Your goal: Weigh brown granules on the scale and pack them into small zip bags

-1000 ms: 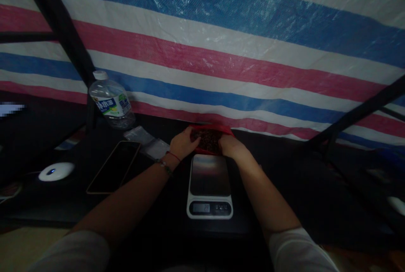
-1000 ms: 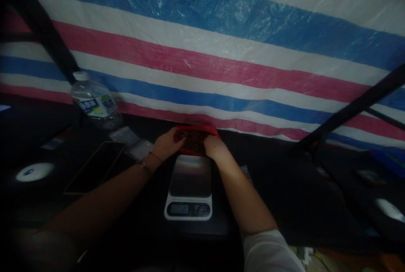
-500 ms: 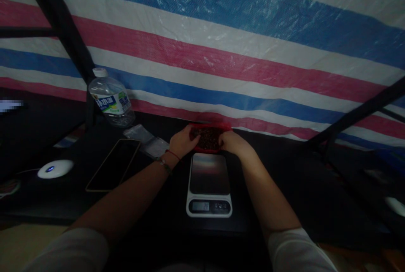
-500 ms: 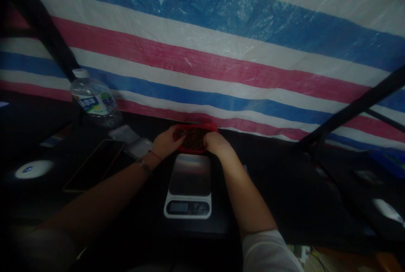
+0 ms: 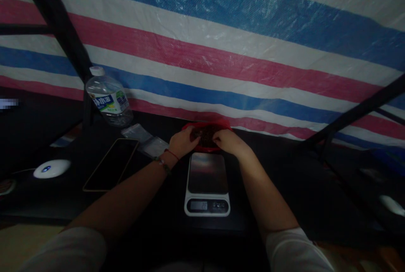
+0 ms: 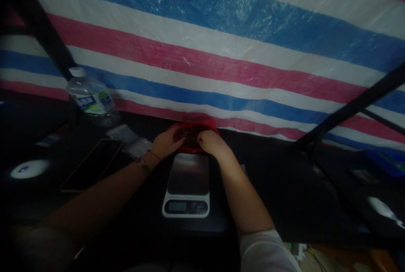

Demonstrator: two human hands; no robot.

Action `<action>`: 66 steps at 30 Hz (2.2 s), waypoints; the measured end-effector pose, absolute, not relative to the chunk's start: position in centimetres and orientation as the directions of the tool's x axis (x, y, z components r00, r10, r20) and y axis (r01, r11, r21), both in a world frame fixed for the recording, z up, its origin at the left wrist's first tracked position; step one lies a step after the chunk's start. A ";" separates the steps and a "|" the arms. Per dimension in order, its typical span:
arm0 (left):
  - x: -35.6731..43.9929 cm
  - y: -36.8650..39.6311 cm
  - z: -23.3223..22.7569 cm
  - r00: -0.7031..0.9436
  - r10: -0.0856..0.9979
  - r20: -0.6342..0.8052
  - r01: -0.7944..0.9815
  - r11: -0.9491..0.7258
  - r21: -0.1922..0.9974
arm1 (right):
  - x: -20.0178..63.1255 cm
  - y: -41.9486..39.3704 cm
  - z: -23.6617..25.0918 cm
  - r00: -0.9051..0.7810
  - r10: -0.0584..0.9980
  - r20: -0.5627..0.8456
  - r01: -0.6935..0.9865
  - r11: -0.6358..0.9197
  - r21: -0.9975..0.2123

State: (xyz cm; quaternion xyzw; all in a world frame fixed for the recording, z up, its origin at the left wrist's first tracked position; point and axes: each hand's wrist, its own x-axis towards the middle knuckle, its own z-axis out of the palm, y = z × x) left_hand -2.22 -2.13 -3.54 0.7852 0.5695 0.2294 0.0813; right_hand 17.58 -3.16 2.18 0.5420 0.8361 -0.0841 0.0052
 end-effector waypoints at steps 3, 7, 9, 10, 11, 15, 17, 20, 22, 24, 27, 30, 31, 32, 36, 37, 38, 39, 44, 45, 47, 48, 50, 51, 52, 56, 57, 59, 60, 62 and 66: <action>-2.1 -2.1 -3.7 0.276 0.925 0.260 0.849 -0.362 0.385 | 16.7 -2.2 0.3 -0.418 0.908 0.014 0.897 0.415 -0.153; -2.1 -2.1 -3.9 0.322 0.906 0.274 0.825 -0.411 0.389 | 16.5 -1.3 -2.1 -0.376 0.926 -0.028 0.918 0.368 -0.146; -2.1 -2.0 -4.0 0.334 0.900 0.280 0.818 -0.425 0.388 | 16.6 -1.1 -2.7 -0.364 0.930 -0.046 0.923 0.353 -0.154; -2.0 -1.9 -4.1 0.337 0.898 0.283 0.816 -0.428 0.387 | 16.7 -0.9 -2.7 -0.358 0.933 -0.049 0.925 0.347 -0.155; -2.0 -1.9 -4.1 0.341 0.894 0.290 0.812 -0.436 0.388 | 16.8 -0.9 -2.7 -0.353 0.934 -0.048 0.927 0.342 -0.153; -2.0 -1.8 -4.2 0.366 0.868 0.336 0.785 -0.482 0.390 | 16.9 -0.6 -1.9 -0.353 0.935 -0.025 0.927 0.347 -0.141; -2.1 -1.8 -4.2 0.374 0.858 0.352 0.771 -0.499 0.397 | 17.0 -0.5 -1.5 -0.347 0.938 -0.003 0.927 0.343 -0.149; -2.1 -2.0 -4.0 0.378 0.845 0.379 0.752 -0.519 0.407 | 17.2 -0.3 -1.5 -0.345 0.936 0.072 0.921 0.352 -0.165; -2.1 -2.0 -3.9 0.354 0.855 0.380 0.766 -0.498 0.407 | 17.3 -0.2 -1.6 -0.358 0.926 0.121 0.908 0.376 -0.187; -2.2 -2.0 -3.9 0.321 0.874 0.365 0.791 -0.459 0.403 | 17.4 -0.2 -1.8 -0.374 0.916 0.147 0.893 0.398 -0.209; -2.1 -2.1 -3.8 0.324 0.869 0.375 0.793 -0.465 0.393 | 17.3 -0.2 -2.1 -0.372 0.912 0.172 0.889 0.403 -0.218; -2.1 -2.1 -4.0 0.334 0.868 0.367 0.797 -0.468 0.382 | 17.3 -0.2 -2.3 -0.346 0.925 0.158 0.900 0.374 -0.224; -2.0 -2.0 -4.1 0.336 0.871 0.359 0.799 -0.465 0.380 | 17.3 -0.2 -2.4 -0.343 0.928 0.142 0.902 0.368 -0.226; -2.0 -2.0 -4.2 0.341 0.871 0.355 0.799 -0.467 0.379 | 17.3 -0.2 -2.5 -0.345 0.930 0.129 0.902 0.367 -0.229; -2.0 -1.9 -4.4 0.359 0.862 0.357 0.789 -0.485 0.377 | 17.2 -0.2 -2.9 -0.371 0.920 0.127 0.893 0.391 -0.223; -2.0 -1.9 -4.4 0.356 0.866 0.350 0.793 -0.479 0.377 | 17.2 -0.2 -2.9 -0.375 0.919 0.120 0.893 0.393 -0.217; -2.0 -1.9 -4.4 0.354 0.870 0.342 0.798 -0.472 0.375 | 17.1 -0.2 -3.0 -0.379 0.919 0.108 0.895 0.393 -0.211; -2.0 -1.9 -4.3 0.354 0.873 0.335 0.801 -0.468 0.374 | 17.1 -0.2 -3.0 -0.380 0.920 0.094 0.897 0.392 -0.206; -1.9 -2.0 -4.1 0.360 0.877 0.320 0.807 -0.464 0.365 | 17.3 0.2 -2.6 -0.340 0.926 0.165 0.893 0.373 -0.252; -1.9 -2.0 -4.1 0.363 0.875 0.320 0.807 -0.467 0.361 | 17.4 0.2 -2.5 -0.315 0.925 0.213 0.886 0.367 -0.283; -1.9 -1.9 -4.1 0.381 0.869 0.317 0.802 -0.480 0.355 | 17.4 0.3 -2.3 -0.245 0.915 0.321 0.859 0.359 -0.366; -1.8 -1.9 -4.1 0.389 0.867 0.312 0.800 -0.486 0.353 | 17.4 0.3 -2.2 -0.211 0.905 0.370 0.837 0.363 -0.409; -1.8 -1.9 -4.2 0.395 0.869 0.297 0.798 -0.485 0.358 | 17.1 0.1 -2.0 -0.178 0.879 0.442 0.786 0.398 -0.474; -1.8 -2.0 -4.2 0.393 0.872 0.293 0.797 -0.481 0.364 | 16.8 0.0 -1.9 -0.182 0.867 0.465 0.761 0.423 -0.492; -1.7 -2.0 -4.2 0.390 0.873 0.294 0.796 -0.480 0.369 | 16.5 -0.2 -1.8 -0.200 0.856 0.477 0.738 0.452 -0.502; -1.6 -2.0 -4.2 0.389 0.867 0.310 0.788 -0.488 0.375 | 15.6 -0.9 -1.6 -0.348 0.814 0.465 0.653 0.566 -0.503; -1.6 -2.0 -4.2 0.390 0.868 0.308 0.788 -0.488 0.375 | 15.5 -1.0 -1.5 -0.382 0.803 0.458 0.637 0.588 -0.498; -1.6 -2.0 -4.3 0.389 0.869 0.307 0.789 -0.486 0.377 | 15.5 -1.1 -1.4 -0.417 0.789 0.451 0.618 0.610 -0.496; -1.6 -2.1 -4.3 0.387 0.868 0.312 0.788 -0.487 0.377 | 15.5 -1.1 -1.3 -0.415 0.789 0.453 0.617 0.610 -0.497; -1.6 -2.1 -4.2 0.386 0.864 0.324 0.784 -0.492 0.378 | 15.7 -1.1 -1.2 -0.400 0.796 0.454 0.627 0.599 -0.497; -1.6 -2.2 -3.9 0.389 0.864 0.320 0.781 -0.493 0.382 | 15.8 -1.2 -0.9 -0.434 0.808 0.398 0.649 0.587 -0.485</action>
